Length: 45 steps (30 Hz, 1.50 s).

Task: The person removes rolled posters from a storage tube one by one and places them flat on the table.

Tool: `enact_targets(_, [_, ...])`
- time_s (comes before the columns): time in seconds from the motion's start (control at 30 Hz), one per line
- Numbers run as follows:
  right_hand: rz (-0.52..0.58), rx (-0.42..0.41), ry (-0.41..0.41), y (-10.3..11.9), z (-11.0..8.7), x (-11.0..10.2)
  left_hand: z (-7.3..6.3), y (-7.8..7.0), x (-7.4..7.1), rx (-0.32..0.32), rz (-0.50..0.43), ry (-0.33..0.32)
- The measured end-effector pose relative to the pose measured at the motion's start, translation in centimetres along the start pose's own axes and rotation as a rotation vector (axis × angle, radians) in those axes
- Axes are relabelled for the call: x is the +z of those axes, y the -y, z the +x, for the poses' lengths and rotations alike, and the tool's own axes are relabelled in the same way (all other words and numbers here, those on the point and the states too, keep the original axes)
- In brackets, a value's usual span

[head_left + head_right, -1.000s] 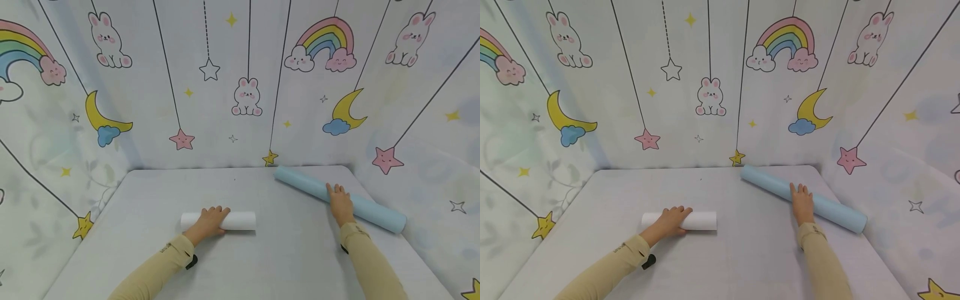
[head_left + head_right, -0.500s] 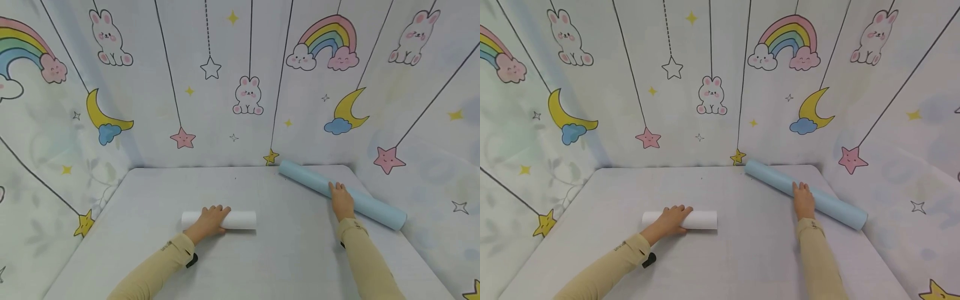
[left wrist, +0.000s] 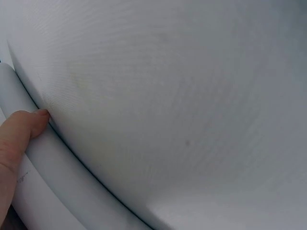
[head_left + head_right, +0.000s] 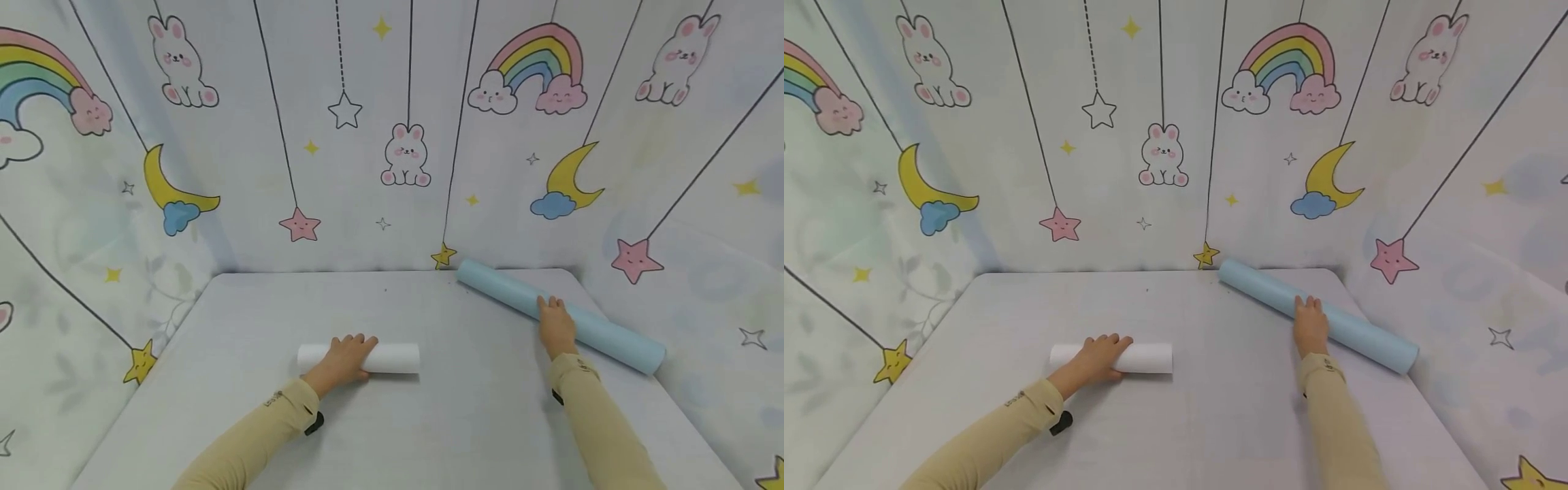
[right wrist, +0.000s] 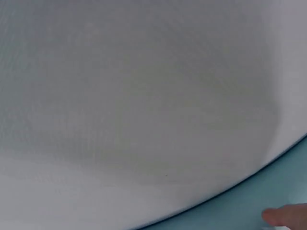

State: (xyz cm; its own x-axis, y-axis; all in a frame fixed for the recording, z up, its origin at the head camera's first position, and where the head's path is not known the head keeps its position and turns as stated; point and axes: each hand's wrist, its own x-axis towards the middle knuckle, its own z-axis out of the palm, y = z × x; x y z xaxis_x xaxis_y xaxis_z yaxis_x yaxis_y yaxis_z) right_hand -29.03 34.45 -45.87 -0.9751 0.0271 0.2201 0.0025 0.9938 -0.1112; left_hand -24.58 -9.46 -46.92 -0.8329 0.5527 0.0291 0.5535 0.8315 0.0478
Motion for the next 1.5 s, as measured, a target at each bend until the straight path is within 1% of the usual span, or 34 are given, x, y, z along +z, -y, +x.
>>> enact_targets(0.07, [-0.005,-0.012,0.024,0.3,0.1,-0.2,0.0,0.0,0.0,-0.003,-0.002,-0.003])
enact_targets(0.17, [-0.016,-0.025,0.035,0.7,-0.1,-0.5,0.0,0.1,0.1,0.002,-0.001,0.001])
enact_targets(0.27, [0.014,-0.024,0.052,1.4,-0.3,-0.9,0.0,0.1,0.2,0.011,-0.001,0.004])
enact_targets(0.33, [0.039,-0.039,0.053,2.0,-0.4,-1.1,0.0,0.0,0.2,0.009,-0.004,0.003])
enact_targets(0.43, [0.057,-0.095,0.038,3.1,-0.7,-1.0,0.0,0.0,0.1,0.003,-0.005,0.009])
enact_targets(0.53, [0.040,-0.164,0.019,4.4,-0.9,-0.6,0.1,0.1,0.3,-0.001,0.000,0.019])
enact_targets(0.63, [0.076,-0.193,0.020,6.0,-1.4,-0.5,0.1,0.1,0.3,0.001,0.008,0.023])
enact_targets(0.77, [0.146,-0.213,0.071,8.1,-2.1,-0.8,0.1,0.1,0.0,-0.003,0.006,0.019])
enact_targets(0.87, [0.173,-0.247,0.119,9.2,-2.6,-1.1,0.0,0.1,0.1,-0.005,0.006,0.022])
enact_targets(0.9, [0.177,-0.258,0.123,9.6,-2.8,-1.2,0.0,0.1,0.2,-0.003,0.009,0.021])
enact_targets(1.13, [0.244,-0.323,0.203,11.0,-3.6,-0.8,-0.1,-0.5,0.3,0.024,0.025,0.012])
enact_targets(1.27, [0.275,-0.354,0.249,11.7,-4.0,-0.6,-0.1,-0.9,0.4,0.031,0.019,0.012])
enact_targets(1.4, [0.315,-0.426,0.263,12.3,-4.3,-0.6,0.2,-1.4,0.5,0.025,0.013,0.018])
enact_targets(1.5, [0.349,-0.485,0.275,13.1,-4.4,-0.8,0.8,-1.8,0.7,0.025,0.022,0.020])
